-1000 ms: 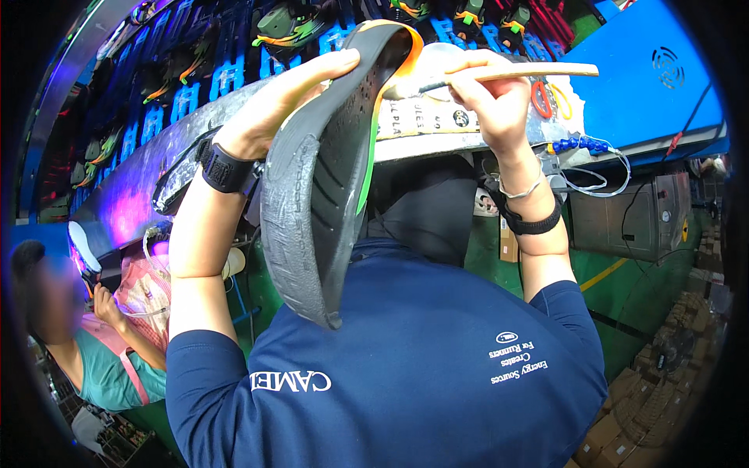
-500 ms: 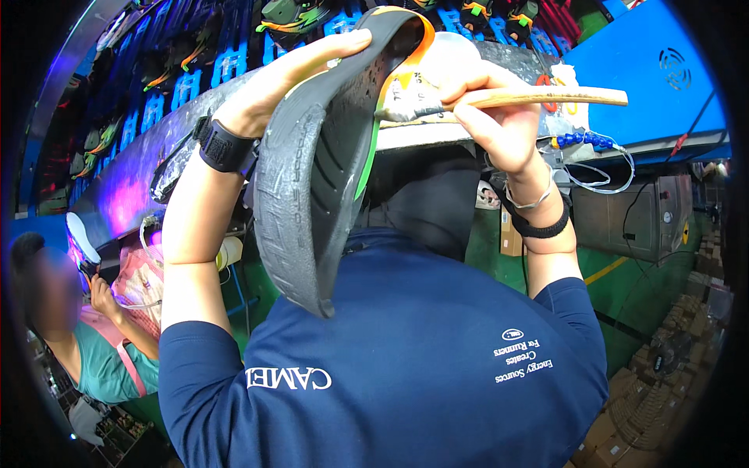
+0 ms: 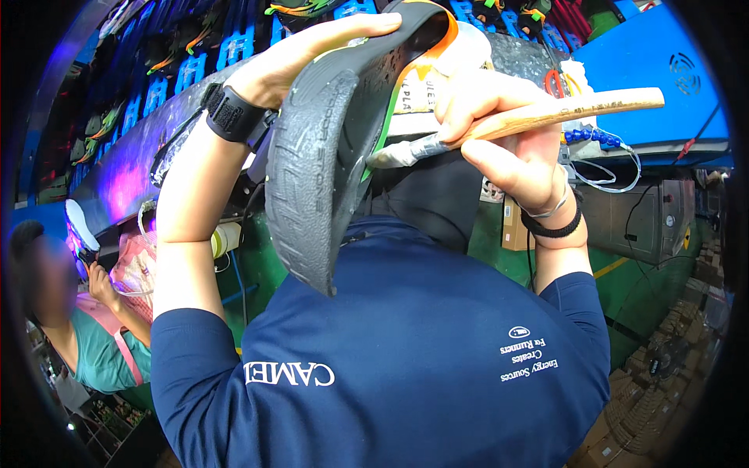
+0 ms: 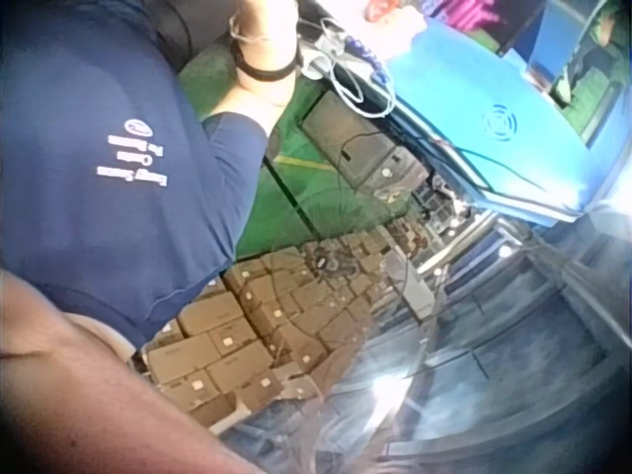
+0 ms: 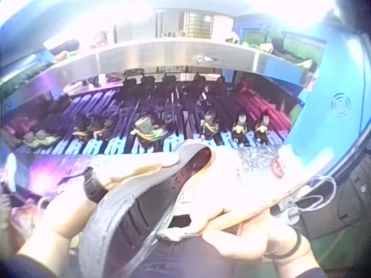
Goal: Apply adhesive to the edges of shoe soles using a brush and place them on a conveyor.
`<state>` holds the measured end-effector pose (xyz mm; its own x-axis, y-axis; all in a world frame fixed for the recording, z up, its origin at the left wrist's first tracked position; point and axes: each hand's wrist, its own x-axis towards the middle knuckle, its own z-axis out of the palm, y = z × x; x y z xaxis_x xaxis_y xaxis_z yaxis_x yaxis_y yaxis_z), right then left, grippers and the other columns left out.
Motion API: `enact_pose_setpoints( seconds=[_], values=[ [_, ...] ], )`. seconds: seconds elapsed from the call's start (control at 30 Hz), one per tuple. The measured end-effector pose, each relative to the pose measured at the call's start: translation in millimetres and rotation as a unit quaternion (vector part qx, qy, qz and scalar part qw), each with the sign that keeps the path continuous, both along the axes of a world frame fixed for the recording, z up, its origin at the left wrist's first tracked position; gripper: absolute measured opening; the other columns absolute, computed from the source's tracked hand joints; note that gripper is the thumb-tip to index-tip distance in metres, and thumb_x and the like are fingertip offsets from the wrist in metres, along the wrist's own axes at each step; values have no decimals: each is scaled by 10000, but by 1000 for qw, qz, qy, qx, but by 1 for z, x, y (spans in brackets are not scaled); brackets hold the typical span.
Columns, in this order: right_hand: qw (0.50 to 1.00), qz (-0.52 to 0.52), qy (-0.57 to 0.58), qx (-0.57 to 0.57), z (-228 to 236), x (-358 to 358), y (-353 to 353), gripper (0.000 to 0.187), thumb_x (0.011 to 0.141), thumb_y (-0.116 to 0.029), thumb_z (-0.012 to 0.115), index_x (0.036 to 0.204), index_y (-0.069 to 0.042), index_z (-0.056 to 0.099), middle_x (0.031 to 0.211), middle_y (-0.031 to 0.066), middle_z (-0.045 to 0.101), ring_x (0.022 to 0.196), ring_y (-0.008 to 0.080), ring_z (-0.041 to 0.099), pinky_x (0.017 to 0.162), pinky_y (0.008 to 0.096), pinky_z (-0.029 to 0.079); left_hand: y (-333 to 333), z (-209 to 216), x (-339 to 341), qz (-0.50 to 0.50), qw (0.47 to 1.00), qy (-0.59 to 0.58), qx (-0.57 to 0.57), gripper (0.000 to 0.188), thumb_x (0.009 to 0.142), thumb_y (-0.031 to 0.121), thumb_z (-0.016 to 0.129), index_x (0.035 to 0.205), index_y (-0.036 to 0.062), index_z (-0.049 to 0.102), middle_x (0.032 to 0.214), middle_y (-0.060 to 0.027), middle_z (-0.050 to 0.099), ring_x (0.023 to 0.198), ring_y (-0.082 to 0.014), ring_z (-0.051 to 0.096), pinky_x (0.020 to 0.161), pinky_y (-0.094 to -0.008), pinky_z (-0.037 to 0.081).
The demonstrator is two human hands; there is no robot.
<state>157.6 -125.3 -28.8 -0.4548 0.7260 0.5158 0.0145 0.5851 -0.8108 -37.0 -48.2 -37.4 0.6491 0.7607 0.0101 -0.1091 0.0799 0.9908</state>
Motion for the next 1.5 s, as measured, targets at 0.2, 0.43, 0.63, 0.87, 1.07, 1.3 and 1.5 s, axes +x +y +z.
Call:
enact_pose_setpoints(
  seconds=[0.2, 0.43, 0.63, 0.87, 1.07, 1.3, 1.5],
  values=[
    [1000, 10, 10, 14, 6, -5, 6, 120, 628, -86, 538, 663, 29, 540, 661, 86, 531, 625, 155, 496, 573, 247, 394, 16, 9, -2, -47, 961, 34, -269, 663, 769, 258, 568, 1274, 6, 222, 1266, -92, 332, 1139, -154, 325, 946, -294, 256],
    [996, -9, -3, 85, -4, -1, 12, 78, 656, -17, 506, 716, 20, 540, 633, 48, 526, 559, 90, 483, 494, 202, 366, 9, 17, 2, -59, 965, 40, -251, 359, 805, 167, 524, 1137, 57, 443, 1075, -72, 506, 951, -106, 488, 828, -218, 376],
    [998, 21, 52, 31, -7, -8, 4, 101, 686, -63, 509, 741, 16, 538, 625, 35, 521, 515, 76, 465, 460, 192, 358, 7, 11, 6, -86, 989, 67, -99, 364, 812, 296, 517, 1095, 67, 506, 989, -19, 559, 850, -46, 521, 731, -194, 424],
    [914, -204, 349, -29, -4, 58, 2, 272, 695, -185, 443, 872, 21, 440, 682, 81, 414, 551, 126, 355, 495, 235, 300, 34, 29, -6, 9, 960, -42, 277, 298, 820, 221, 458, 1036, 27, 525, 1037, -60, 539, 964, -120, 488, 852, -237, 358],
    [829, -296, 468, -77, -54, 119, -24, 228, 705, -172, 485, 857, -8, 443, 652, 56, 448, 459, 105, 375, 412, 219, 324, 90, 146, 6, 143, 905, -230, 327, 358, 746, 98, 571, 1038, -12, 397, 830, -78, 550, 678, -140, 553, 607, -292, 492],
    [823, -248, 501, -96, -62, 127, -41, 166, 685, -120, 476, 795, 3, 461, 660, 88, 429, 482, 100, 355, 418, 206, 323, 165, 233, 48, 464, 490, -58, 736, 854, 526, 176, 795, 1060, -26, 161, 948, -152, 404, 806, -208, 448, 720, -312, 416],
    [811, -253, 520, -92, -63, 136, -42, 155, 680, -135, 487, 753, 1, 470, 632, 80, 427, 460, 101, 352, 406, 211, 313, 204, 192, 68, 507, 479, 63, 714, 775, 583, 283, 757, 1070, -77, 274, 1003, -182, 373, 933, -250, 428, 830, -346, 362]
  ],
)
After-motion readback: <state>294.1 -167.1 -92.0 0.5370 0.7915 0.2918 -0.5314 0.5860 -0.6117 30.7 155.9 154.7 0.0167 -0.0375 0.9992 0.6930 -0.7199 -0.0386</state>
